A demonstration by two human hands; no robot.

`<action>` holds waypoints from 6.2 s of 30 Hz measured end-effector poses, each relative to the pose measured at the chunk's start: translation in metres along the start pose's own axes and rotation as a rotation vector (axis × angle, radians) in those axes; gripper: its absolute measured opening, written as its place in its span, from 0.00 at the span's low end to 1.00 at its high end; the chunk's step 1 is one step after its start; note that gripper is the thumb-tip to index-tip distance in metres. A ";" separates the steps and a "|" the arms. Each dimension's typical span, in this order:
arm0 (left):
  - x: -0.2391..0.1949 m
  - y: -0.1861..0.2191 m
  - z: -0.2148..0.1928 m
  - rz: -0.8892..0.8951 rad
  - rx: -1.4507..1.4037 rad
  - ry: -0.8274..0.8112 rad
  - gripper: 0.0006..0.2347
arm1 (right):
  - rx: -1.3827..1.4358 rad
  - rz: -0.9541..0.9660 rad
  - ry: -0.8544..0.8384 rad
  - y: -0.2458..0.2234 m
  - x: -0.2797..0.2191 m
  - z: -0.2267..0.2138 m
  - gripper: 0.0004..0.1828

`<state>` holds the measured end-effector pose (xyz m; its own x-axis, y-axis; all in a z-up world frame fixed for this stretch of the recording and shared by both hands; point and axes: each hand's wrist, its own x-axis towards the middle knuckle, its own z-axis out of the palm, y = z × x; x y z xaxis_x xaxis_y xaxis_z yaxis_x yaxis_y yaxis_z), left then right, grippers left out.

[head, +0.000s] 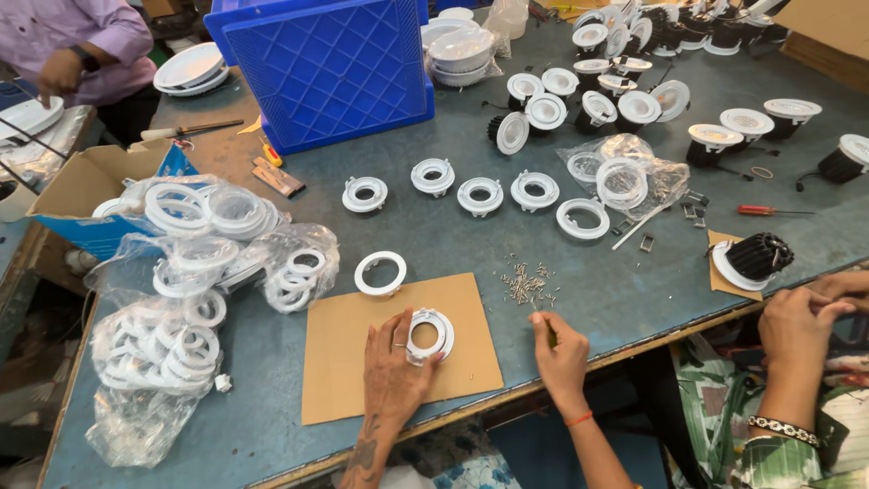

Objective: The person assembles circular lighting fixtures by placing components together and using a screwdriver to secure screws into the frames.

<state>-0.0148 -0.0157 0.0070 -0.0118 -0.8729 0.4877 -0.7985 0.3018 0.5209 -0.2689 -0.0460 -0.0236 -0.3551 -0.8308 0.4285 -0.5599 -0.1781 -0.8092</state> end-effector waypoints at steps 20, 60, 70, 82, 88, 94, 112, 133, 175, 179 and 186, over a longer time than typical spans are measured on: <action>0.035 -0.019 0.006 0.052 0.107 -0.267 0.43 | -0.055 -0.155 0.067 -0.004 -0.003 0.003 0.10; -0.003 -0.027 0.022 0.056 -0.143 -0.040 0.06 | -0.096 -0.153 0.046 -0.006 -0.005 0.005 0.11; -0.009 -0.028 0.014 0.105 -0.215 0.005 0.04 | -0.290 -0.253 -0.276 -0.037 -0.001 0.022 0.14; 0.001 -0.055 0.007 -0.288 -0.910 -0.100 0.05 | 0.311 -0.417 -0.657 -0.096 -0.012 0.042 0.14; -0.017 -0.038 0.024 -0.476 -0.993 0.045 0.08 | 0.584 -0.081 -0.622 -0.063 -0.033 0.069 0.12; -0.038 -0.012 0.015 -0.320 -0.954 0.128 0.07 | 0.721 -0.029 -0.622 -0.042 -0.054 0.071 0.14; -0.050 0.000 0.007 -0.168 -0.812 0.186 0.05 | 0.689 -0.096 -0.732 -0.042 -0.060 0.054 0.14; -0.041 -0.025 0.010 -0.206 -0.948 0.016 0.09 | 0.541 -0.145 -0.602 -0.069 -0.053 0.047 0.12; -0.038 -0.017 0.004 -0.229 -0.834 -0.159 0.09 | 0.542 -0.219 -0.644 -0.055 -0.052 0.043 0.20; -0.039 -0.022 0.005 -0.199 -0.897 -0.142 0.10 | 0.578 -0.202 -0.602 -0.059 -0.052 0.046 0.18; -0.036 -0.029 -0.005 -0.262 -0.988 -0.165 0.07 | 0.601 -0.161 -0.662 -0.068 -0.042 0.048 0.13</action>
<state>0.0119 0.0086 -0.0225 -0.0511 -0.9757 0.2130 0.0617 0.2098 0.9758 -0.1806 -0.0241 -0.0060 0.3006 -0.8719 0.3865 -0.0144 -0.4093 -0.9123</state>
